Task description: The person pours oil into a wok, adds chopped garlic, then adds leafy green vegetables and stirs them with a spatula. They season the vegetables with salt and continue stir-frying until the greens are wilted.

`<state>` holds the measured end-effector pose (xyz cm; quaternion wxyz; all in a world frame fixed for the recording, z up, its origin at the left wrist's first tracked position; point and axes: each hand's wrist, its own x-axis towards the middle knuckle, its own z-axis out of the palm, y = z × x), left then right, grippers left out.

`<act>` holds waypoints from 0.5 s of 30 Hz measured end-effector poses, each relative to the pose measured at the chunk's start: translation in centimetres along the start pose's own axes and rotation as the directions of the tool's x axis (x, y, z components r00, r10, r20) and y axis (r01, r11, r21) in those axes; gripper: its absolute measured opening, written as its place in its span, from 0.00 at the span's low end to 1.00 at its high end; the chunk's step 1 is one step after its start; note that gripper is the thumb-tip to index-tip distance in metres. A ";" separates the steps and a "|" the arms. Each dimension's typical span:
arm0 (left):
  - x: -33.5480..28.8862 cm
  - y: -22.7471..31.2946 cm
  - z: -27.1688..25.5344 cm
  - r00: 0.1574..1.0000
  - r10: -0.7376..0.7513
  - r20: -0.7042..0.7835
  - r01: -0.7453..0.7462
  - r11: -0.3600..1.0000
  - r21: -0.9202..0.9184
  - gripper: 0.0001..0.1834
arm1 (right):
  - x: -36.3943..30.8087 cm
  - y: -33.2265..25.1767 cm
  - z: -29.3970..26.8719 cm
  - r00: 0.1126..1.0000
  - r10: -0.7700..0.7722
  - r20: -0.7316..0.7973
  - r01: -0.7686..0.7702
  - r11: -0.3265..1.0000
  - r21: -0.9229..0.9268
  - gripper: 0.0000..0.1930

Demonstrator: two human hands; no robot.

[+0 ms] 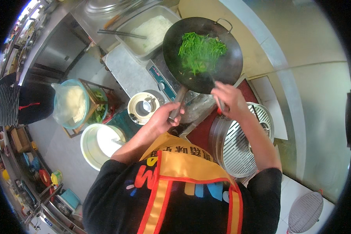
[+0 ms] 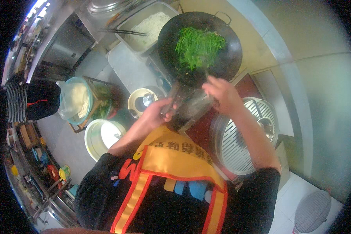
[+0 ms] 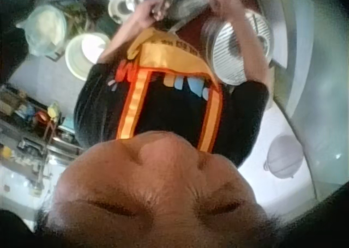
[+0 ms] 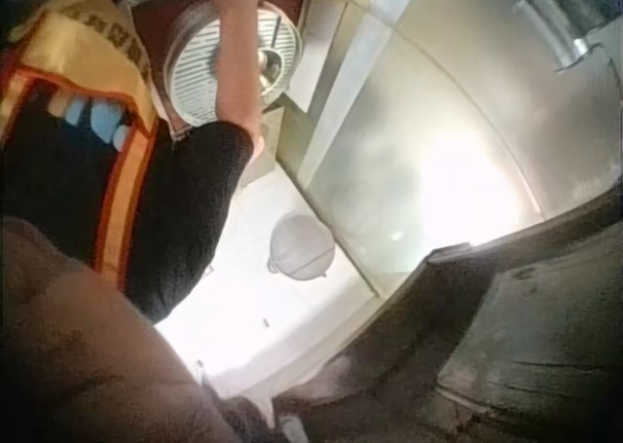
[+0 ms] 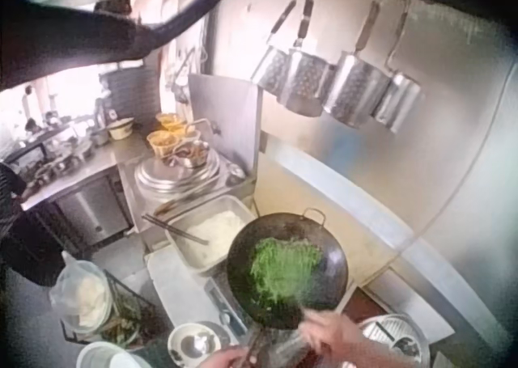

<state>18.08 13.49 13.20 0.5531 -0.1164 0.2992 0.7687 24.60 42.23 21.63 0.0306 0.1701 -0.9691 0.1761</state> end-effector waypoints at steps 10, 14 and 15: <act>-0.1 -0.3 0.0 0.999 0.010 -0.034 -0.009 1.000 0.022 0.10 | 0.8 -3.8 0.0 0.987 0.012 -0.163 0.007 0.993 0.115 0.10; -0.1 0.0 0.5 0.999 -0.009 -0.037 0.011 0.998 0.061 0.12 | -0.5 -1.0 -2.1 0.972 0.062 -0.228 -0.052 0.997 0.050 0.24; -0.4 -0.1 0.6 0.999 -0.018 -0.041 0.020 0.999 0.045 0.12 | -0.6 -0.3 -1.9 0.981 0.100 -0.165 -0.092 0.994 0.050 0.26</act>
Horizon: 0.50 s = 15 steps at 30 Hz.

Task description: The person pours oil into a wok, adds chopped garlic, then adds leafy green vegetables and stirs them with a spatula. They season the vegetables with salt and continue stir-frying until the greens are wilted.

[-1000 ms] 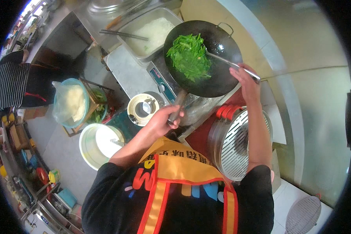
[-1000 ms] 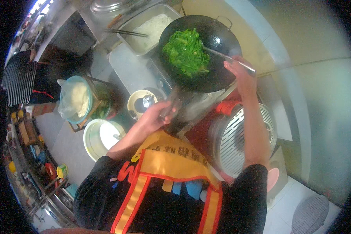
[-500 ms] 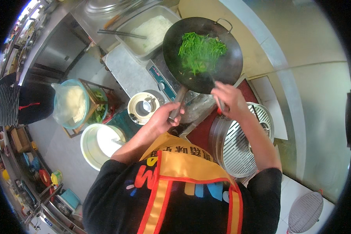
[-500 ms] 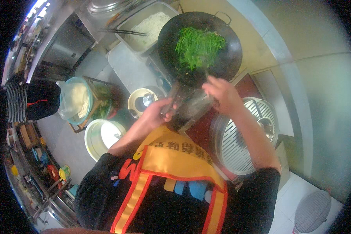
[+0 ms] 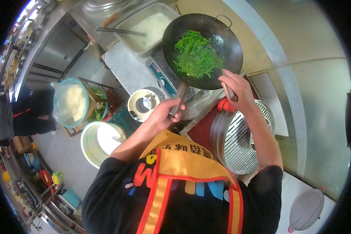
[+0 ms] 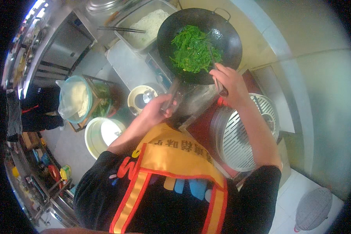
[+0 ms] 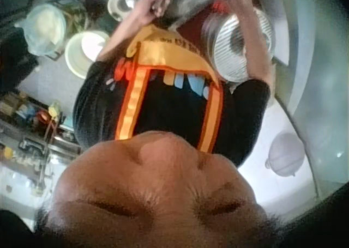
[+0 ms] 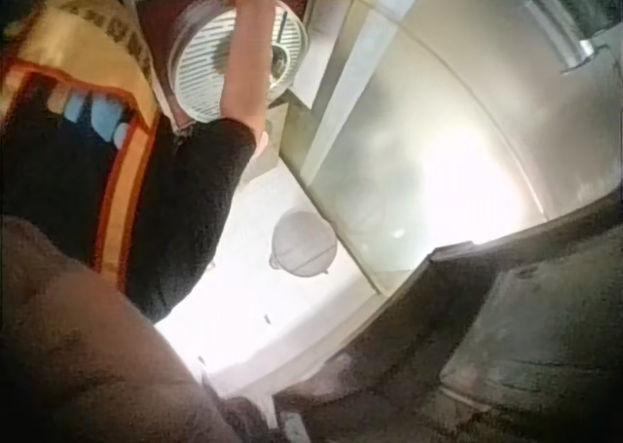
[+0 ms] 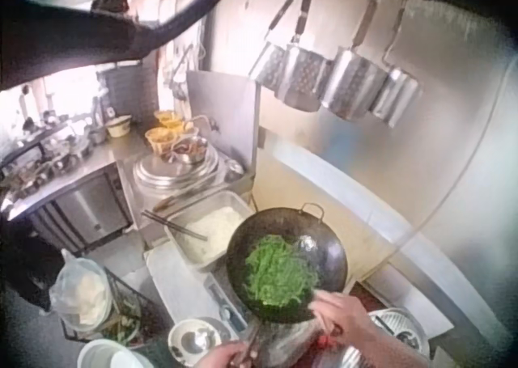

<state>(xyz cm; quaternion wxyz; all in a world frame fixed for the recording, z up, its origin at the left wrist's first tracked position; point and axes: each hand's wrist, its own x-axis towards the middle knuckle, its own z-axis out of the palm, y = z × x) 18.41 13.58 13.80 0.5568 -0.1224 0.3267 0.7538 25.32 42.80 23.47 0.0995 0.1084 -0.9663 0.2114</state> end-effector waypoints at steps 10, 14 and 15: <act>-0.1 0.1 0.7 0.996 -0.010 -0.086 0.010 1.000 -0.001 0.11 | 0.8 0.2 1.6 0.983 -0.078 0.164 0.102 0.984 -0.145 0.31; 0.3 0.1 -0.3 1.000 -0.015 -0.010 0.015 1.000 -0.013 0.10 | -1.2 -2.4 1.3 0.948 -0.008 0.320 0.059 0.987 -0.149 0.32; 0.4 0.2 -0.2 1.000 -0.011 -0.017 0.011 1.000 -0.021 0.10 | -1.7 -2.8 2.1 0.959 -0.144 0.244 0.181 0.973 -0.140 0.30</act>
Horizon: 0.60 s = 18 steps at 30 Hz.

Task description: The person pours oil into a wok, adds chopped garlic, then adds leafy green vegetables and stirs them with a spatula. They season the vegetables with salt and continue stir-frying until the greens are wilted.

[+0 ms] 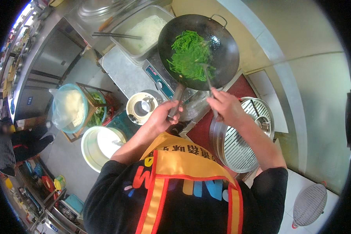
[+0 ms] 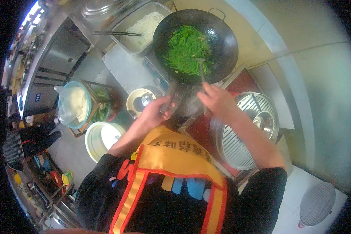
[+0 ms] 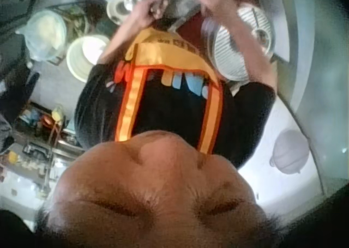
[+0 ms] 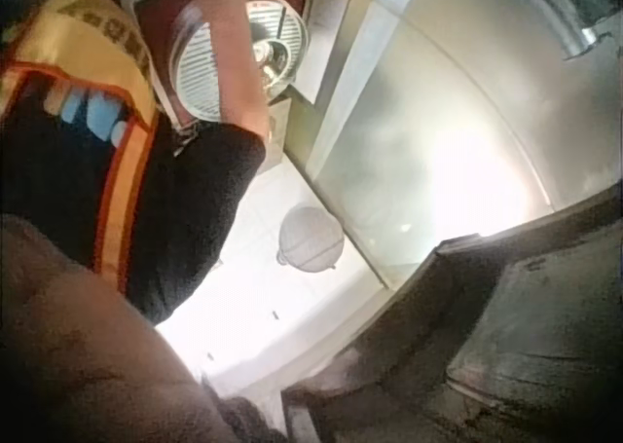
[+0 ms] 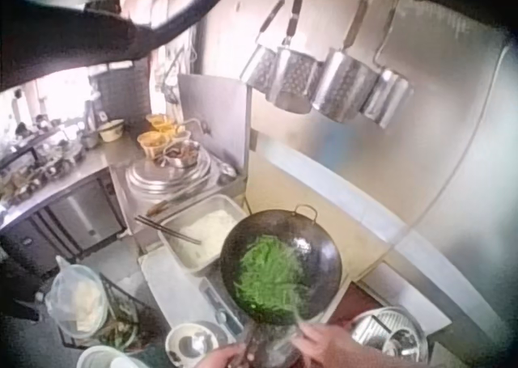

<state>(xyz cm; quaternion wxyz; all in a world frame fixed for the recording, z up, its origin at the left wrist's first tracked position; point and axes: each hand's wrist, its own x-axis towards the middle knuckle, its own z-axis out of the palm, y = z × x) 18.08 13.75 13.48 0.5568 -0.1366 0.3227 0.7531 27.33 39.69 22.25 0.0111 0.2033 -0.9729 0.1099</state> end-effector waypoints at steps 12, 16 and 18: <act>-1.4 0.2 0.9 0.996 0.041 -0.080 -0.040 0.999 0.017 0.08 | 3.3 0.9 0.4 0.991 0.014 -0.135 -0.006 0.998 0.060 0.30; -1.4 0.3 0.4 0.998 0.033 -0.058 -0.033 0.999 0.013 0.08 | 5.2 3.4 0.8 0.960 0.178 -0.215 -0.164 0.983 0.080 0.31; -1.3 0.2 0.0 0.998 0.023 -0.055 -0.023 1.000 0.003 0.08 | 3.5 2.1 0.8 0.966 0.182 -0.182 -0.156 0.977 0.147 0.29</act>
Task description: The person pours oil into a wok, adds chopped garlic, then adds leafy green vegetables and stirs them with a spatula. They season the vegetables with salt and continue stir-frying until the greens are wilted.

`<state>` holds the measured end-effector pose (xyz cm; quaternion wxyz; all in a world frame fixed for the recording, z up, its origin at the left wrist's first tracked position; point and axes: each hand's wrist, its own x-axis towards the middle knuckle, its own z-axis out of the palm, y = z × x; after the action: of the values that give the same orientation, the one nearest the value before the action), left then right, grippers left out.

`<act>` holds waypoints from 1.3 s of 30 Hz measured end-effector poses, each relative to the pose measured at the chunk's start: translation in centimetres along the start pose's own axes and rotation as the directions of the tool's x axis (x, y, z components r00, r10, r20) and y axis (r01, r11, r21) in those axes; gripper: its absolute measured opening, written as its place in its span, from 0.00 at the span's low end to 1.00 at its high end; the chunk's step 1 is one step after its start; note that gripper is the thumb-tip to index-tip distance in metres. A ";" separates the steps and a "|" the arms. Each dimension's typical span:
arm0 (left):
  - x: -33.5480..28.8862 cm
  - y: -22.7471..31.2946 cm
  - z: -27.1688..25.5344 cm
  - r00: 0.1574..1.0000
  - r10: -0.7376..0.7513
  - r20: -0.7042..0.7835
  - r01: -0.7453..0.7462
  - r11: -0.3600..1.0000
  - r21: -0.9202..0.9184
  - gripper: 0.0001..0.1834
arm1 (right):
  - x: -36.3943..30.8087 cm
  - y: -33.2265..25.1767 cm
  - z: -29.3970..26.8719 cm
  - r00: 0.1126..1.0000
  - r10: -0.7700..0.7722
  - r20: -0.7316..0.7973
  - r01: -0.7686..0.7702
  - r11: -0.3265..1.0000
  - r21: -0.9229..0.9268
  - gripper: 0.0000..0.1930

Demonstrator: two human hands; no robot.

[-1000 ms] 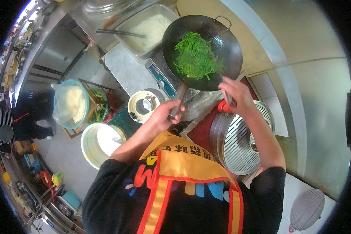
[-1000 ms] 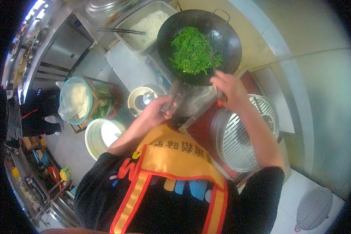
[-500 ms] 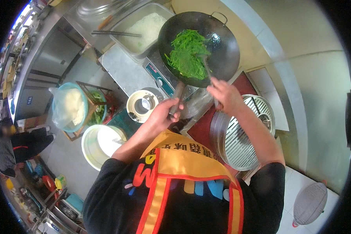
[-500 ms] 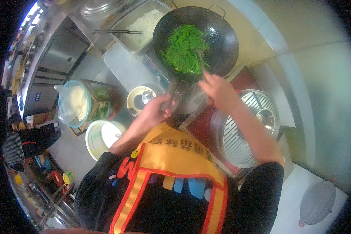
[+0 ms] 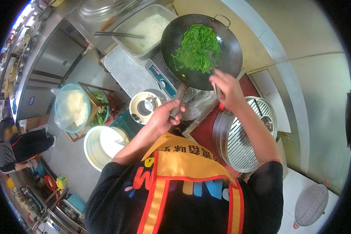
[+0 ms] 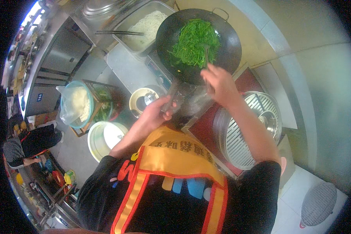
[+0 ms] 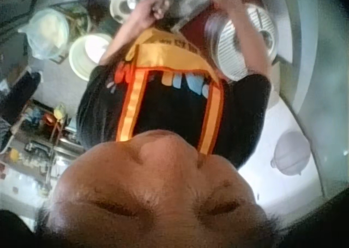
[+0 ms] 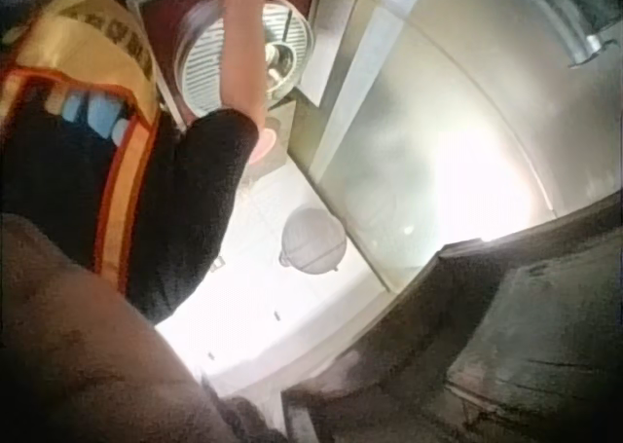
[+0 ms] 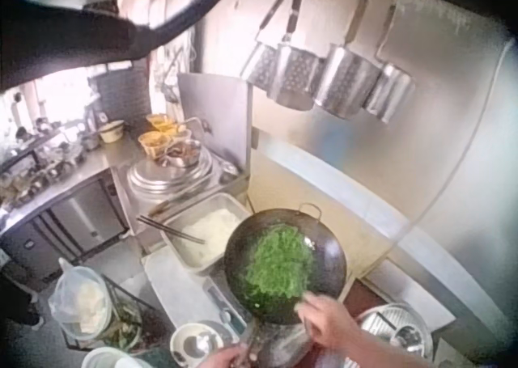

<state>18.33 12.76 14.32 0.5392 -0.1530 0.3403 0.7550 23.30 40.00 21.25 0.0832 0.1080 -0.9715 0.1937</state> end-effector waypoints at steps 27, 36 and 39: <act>-1.4 0.9 0.9 1.000 0.008 0.009 -0.008 1.000 -0.015 0.11 | -1.7 5.1 -9.3 0.578 0.773 -0.260 -0.446 0.566 0.693 0.14; -0.8 1.0 0.0 0.997 -0.003 0.072 0.003 1.000 0.006 0.12 | 2.3 12.2 -1.2 0.605 0.795 -0.047 -0.027 0.080 0.996 0.16; -1.0 0.9 0.0 0.999 -0.011 0.032 0.011 1.000 -0.016 0.12 | 1.6 5.6 -3.9 0.726 0.685 -0.063 -0.270 0.367 0.890 0.13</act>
<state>17.84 11.87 15.27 0.5474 -0.1471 0.3247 0.7571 20.88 46.34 23.16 0.1688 -0.2073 -0.6968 0.6656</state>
